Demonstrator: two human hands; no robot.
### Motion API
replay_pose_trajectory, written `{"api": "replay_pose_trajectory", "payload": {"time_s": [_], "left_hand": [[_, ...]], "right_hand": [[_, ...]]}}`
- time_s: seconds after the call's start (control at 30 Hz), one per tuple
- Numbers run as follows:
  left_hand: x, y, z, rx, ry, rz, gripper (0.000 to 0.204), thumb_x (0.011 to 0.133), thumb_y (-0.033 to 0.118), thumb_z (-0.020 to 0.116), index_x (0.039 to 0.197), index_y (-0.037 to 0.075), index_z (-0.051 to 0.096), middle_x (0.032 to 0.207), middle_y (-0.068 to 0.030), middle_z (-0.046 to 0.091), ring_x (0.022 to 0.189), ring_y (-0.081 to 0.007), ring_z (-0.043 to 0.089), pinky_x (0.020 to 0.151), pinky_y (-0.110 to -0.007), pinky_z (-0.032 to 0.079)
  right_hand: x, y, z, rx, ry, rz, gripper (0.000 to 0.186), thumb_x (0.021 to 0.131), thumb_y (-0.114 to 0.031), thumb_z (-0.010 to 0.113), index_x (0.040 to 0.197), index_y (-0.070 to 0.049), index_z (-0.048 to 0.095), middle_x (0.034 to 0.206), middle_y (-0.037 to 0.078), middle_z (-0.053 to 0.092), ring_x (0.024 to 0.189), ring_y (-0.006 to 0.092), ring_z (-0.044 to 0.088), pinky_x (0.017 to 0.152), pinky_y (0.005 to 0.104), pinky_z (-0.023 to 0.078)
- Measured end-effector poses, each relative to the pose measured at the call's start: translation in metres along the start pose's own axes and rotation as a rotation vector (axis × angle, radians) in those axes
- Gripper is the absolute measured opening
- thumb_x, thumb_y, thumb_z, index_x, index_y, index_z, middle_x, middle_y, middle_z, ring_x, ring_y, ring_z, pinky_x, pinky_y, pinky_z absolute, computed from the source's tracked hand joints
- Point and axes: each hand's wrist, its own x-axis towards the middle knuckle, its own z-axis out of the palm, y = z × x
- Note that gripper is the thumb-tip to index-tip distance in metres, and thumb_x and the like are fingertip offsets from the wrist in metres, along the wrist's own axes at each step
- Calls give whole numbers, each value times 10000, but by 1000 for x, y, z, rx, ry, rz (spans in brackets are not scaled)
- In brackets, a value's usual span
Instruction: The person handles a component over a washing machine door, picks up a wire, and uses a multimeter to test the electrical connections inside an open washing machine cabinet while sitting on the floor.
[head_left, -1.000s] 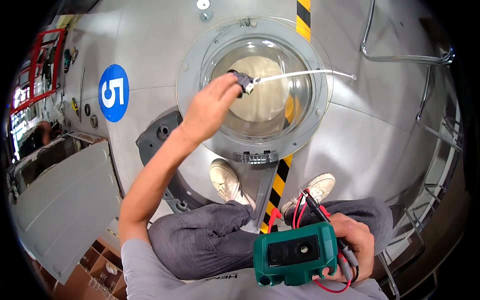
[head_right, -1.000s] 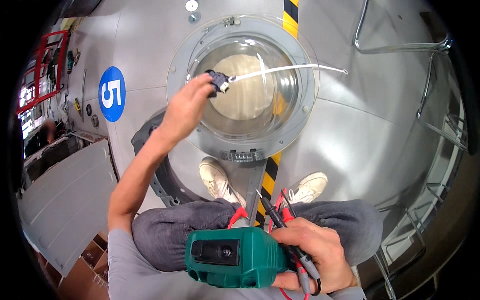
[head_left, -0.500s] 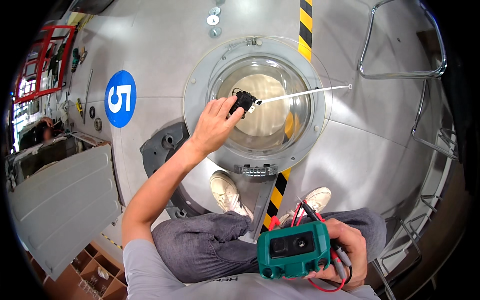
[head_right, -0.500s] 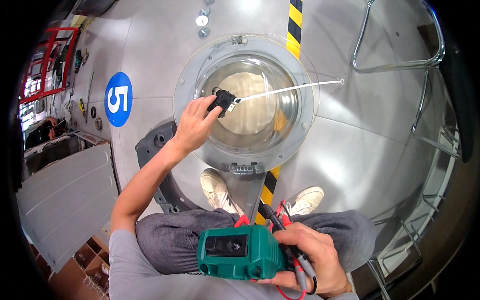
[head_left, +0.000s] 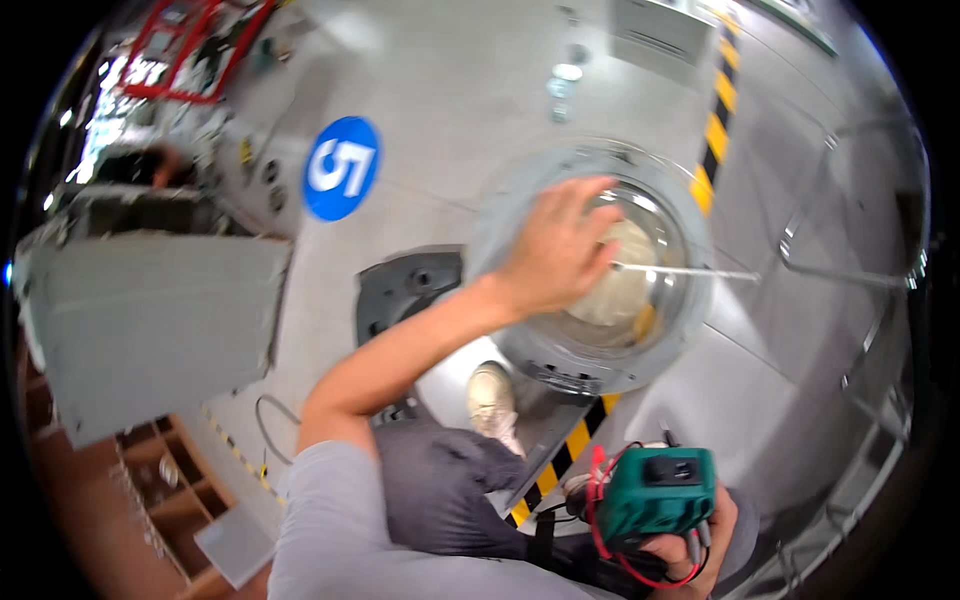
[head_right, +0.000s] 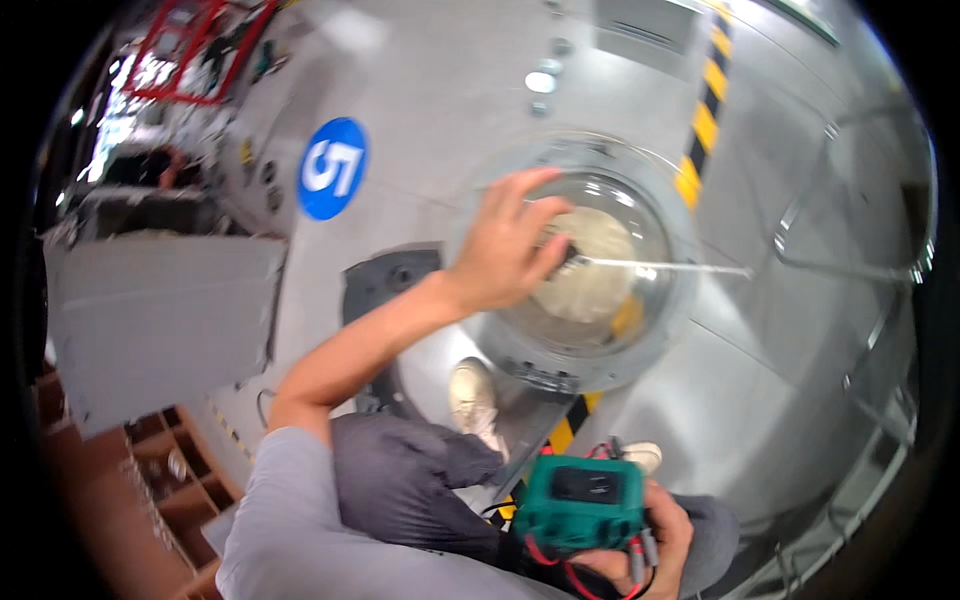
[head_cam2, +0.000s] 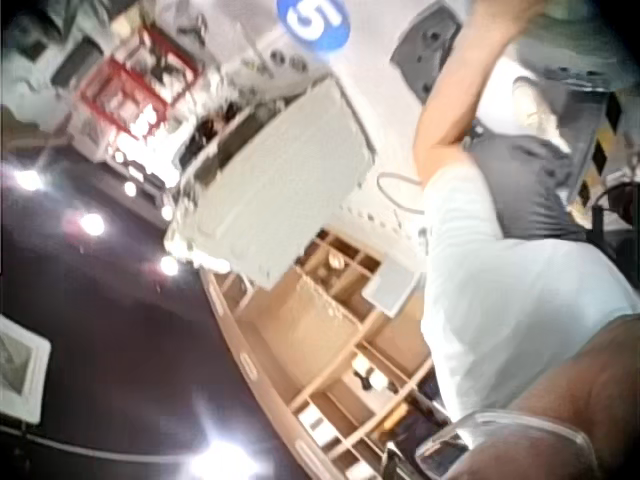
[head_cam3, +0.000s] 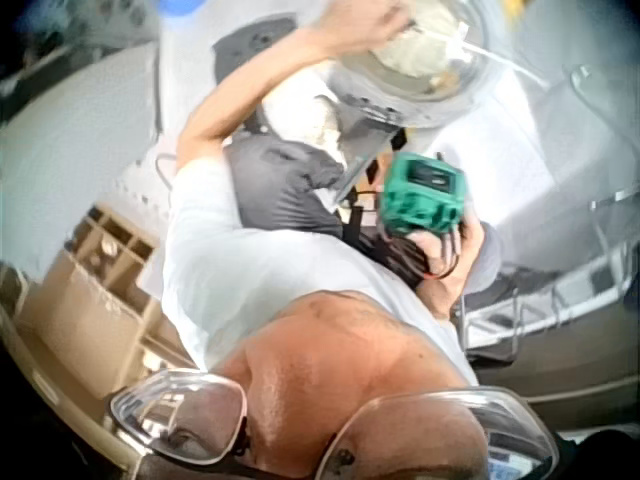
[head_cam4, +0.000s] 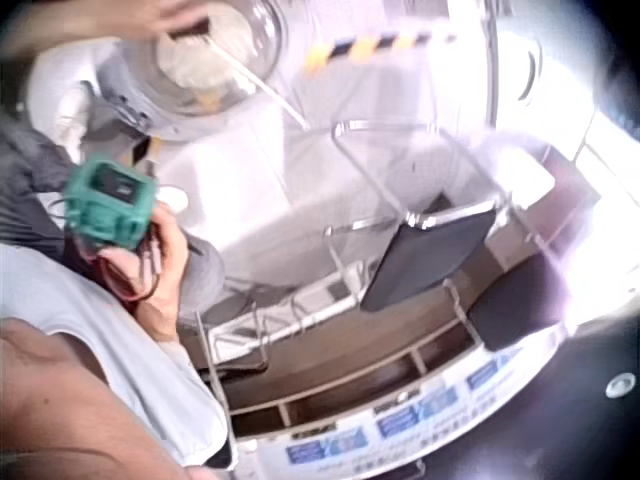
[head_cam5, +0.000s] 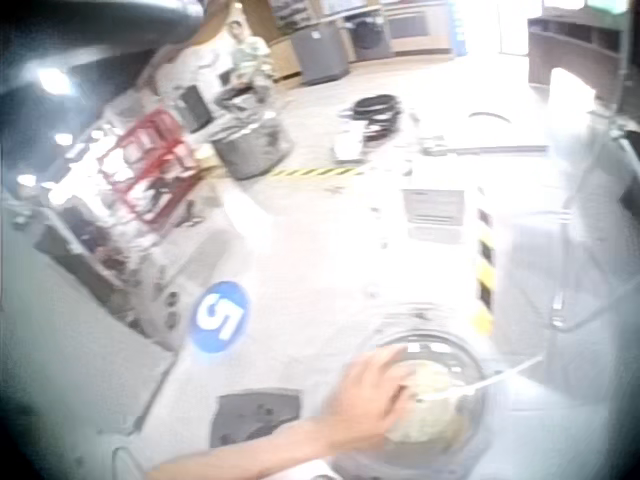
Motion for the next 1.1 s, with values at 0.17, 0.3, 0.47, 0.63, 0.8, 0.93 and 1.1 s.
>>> {"api": "replay_pose_trajectory", "payload": {"time_s": [0.17, 0.3, 0.47, 0.63, 0.8, 0.93, 1.1], "left_hand": [[24, 33, -52, -227, -26, -218, 226, 876, 178, 585, 1049, 36, 548, 1196, -175, 493, 1085, -362, 479, 939, -430, 399], [2, 76, -107, -370, -218, -444, 243, 895, 214, 569, 1049, 27, 546, 1172, -173, 501, 1078, -339, 487, 946, -412, 395], [-43, 172, -164, -589, -100, -797, 405, 924, 211, 586, 1248, 1, 463, 1184, -188, 505, 1121, -340, 506, 962, -402, 410], [-32, 283, -265, -1023, 83, -1125, 523, 975, 198, 550, 1418, 9, 348, 1287, -154, 513, 1155, -231, 532, 955, -352, 441], [8, 339, -390, -782, 98, -1045, 341, 940, 249, 588, 1164, -5, 553, 1080, -157, 584, 1037, -282, 560, 905, -368, 417], [30, 341, -471, -1075, 154, -1062, 321, 917, 231, 623, 1142, 8, 570, 1055, -162, 592, 1006, -309, 565, 875, -375, 427], [60, 322, -572, -987, 136, -893, 280, 903, 181, 634, 1123, 16, 588, 1034, -172, 607, 962, -328, 573, 851, -388, 430]], "right_hand": [[4, 9, -8, -84, -1, -96, 684, 680, -325, 842, 1172, 60, 563, 1031, 73, 635, 928, 161, 609, 849, 290, 470], [4, 2, -9, -68, -126, -10, 693, 708, -292, 823, 1228, 46, 514, 1080, 70, 604, 995, 171, 579, 886, 301, 452], [-35, -60, 34, -86, -133, 33, 638, 713, -246, 837, 1204, 23, 532, 1080, 77, 610, 1008, 172, 582, 905, 307, 449], [-110, -167, 99, -250, -68, -46, 580, 700, -243, 853, 1129, 26, 572, 987, 63, 642, 929, 149, 602, 857, 302, 474], [-180, -277, 180, -479, -180, -24, 471, 731, -238, 854, 1055, -15, 595, 877, 36, 637, 772, 91, 557, 691, 247, 463], [-219, -358, 244, -706, -161, -107, 503, 736, -262, 844, 1092, -9, 595, 862, 55, 638, 766, 108, 548, 692, 265, 466], [-248, -417, 311, -676, -211, -76, 511, 744, -257, 830, 1113, 2, 589, 897, 77, 634, 777, 132, 557, 729, 278, 475]]}}
